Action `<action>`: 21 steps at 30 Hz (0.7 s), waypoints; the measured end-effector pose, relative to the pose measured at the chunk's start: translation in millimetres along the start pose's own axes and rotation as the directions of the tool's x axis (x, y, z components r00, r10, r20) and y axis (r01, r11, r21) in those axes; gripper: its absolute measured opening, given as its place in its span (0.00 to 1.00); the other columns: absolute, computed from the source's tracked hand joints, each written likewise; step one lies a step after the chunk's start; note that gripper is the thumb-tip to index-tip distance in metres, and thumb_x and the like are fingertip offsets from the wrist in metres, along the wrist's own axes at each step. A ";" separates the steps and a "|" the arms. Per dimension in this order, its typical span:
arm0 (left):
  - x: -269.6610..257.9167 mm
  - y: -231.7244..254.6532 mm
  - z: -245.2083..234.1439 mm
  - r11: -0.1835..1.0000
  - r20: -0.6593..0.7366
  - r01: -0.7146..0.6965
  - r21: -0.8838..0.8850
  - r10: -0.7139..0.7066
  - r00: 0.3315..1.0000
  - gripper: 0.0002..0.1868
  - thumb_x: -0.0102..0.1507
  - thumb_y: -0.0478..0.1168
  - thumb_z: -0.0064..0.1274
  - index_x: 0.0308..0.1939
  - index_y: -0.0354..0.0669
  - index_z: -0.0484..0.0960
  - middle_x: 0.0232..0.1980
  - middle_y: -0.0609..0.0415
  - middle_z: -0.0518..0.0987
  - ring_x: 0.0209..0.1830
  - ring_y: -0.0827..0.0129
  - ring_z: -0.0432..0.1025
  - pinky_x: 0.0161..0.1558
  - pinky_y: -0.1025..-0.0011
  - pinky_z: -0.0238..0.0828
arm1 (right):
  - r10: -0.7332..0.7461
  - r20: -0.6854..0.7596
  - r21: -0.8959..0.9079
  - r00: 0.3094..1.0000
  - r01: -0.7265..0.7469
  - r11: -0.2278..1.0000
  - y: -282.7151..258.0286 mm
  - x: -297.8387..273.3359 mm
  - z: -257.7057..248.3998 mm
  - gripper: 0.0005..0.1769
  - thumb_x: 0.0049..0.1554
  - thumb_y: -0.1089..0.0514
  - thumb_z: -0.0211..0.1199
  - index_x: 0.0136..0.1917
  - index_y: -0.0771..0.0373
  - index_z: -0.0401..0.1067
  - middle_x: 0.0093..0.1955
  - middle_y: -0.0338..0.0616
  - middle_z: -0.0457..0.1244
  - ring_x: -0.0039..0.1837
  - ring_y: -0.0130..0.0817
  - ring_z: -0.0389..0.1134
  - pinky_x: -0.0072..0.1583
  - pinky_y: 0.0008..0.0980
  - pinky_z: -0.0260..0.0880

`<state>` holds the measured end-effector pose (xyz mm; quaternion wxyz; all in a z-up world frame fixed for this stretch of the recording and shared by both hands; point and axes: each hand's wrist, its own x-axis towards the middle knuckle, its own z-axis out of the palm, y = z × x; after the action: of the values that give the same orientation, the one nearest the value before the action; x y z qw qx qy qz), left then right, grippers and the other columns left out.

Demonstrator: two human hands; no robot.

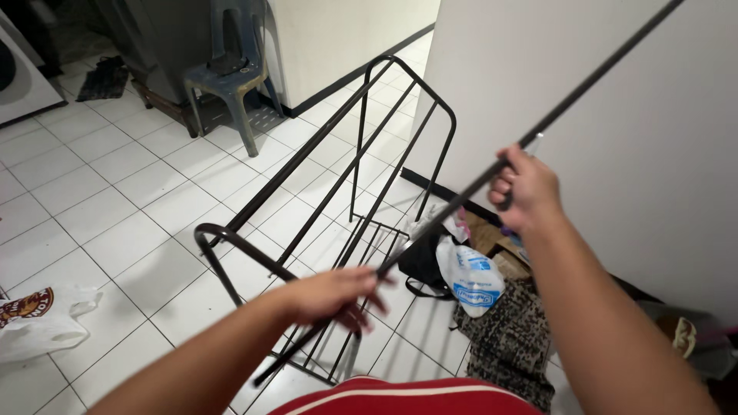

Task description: The person assembles a black metal frame by inserting rods into joints and tightening them with a screwdriver. They repeatedly pick up rods and screws from the floor, align the components, and secure the connections while working in a tiled room.

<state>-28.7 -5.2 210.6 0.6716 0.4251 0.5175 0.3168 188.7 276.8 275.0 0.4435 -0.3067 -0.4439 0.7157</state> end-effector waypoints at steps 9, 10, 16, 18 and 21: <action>-12.0 -62.2 -5.9 0.988 -0.241 0.154 -0.027 -0.156 0.958 0.15 0.71 0.44 0.42 0.55 0.44 0.81 0.32 0.61 0.78 0.26 0.79 0.69 0.30 0.78 0.66 | 0.166 -0.200 -0.017 0.966 -0.173 0.985 29.7 73.5 -96.2 0.15 0.68 0.45 0.53 0.44 0.54 0.65 0.28 0.30 0.47 0.31 0.24 0.48 0.33 0.26 0.48; -10.1 -62.0 -10.9 0.991 -0.249 0.137 -0.011 -0.135 0.959 0.15 0.71 0.44 0.42 0.54 0.44 0.81 0.32 0.61 0.78 0.26 0.79 0.69 0.29 0.79 0.66 | 0.174 -0.217 -0.017 0.961 -0.182 0.983 33.2 76.7 -104.4 0.16 0.68 0.44 0.53 0.44 0.54 0.65 0.28 0.31 0.45 0.31 0.24 0.47 0.33 0.26 0.47; 7.3 -71.7 -24.8 0.953 -0.336 0.289 -0.092 -0.303 0.892 0.16 0.69 0.43 0.45 0.56 0.45 0.83 0.32 0.60 0.78 0.25 0.77 0.68 0.28 0.78 0.66 | 0.246 -0.297 -0.012 0.923 -0.261 0.965 62.0 110.9 -152.3 0.17 0.68 0.42 0.54 0.43 0.54 0.65 0.28 0.30 0.47 0.31 0.24 0.47 0.34 0.27 0.48; 15.2 -72.9 -24.2 0.947 -0.341 0.320 -0.024 -0.308 0.888 0.17 0.68 0.42 0.46 0.57 0.44 0.83 0.32 0.60 0.79 0.25 0.77 0.69 0.28 0.78 0.66 | 0.275 -0.283 0.002 0.919 -0.286 0.958 76.3 127.7 -160.8 0.17 0.67 0.42 0.54 0.43 0.54 0.65 0.28 0.29 0.47 0.31 0.24 0.47 0.34 0.27 0.48; 34.5 -72.0 -24.1 0.926 -0.364 0.373 0.058 -0.328 0.871 0.18 0.68 0.41 0.47 0.58 0.43 0.83 0.33 0.59 0.80 0.25 0.76 0.71 0.28 0.77 0.67 | 0.329 -0.251 0.001 0.910 -0.339 0.941 93.8 155.4 -176.9 0.19 0.67 0.41 0.52 0.43 0.55 0.66 0.28 0.30 0.47 0.31 0.25 0.48 0.34 0.28 0.49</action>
<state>-43.9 -1.0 128.7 0.5873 0.3029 0.7157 0.2260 236.9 462.1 109.0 0.3599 -0.4742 -0.3412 0.7274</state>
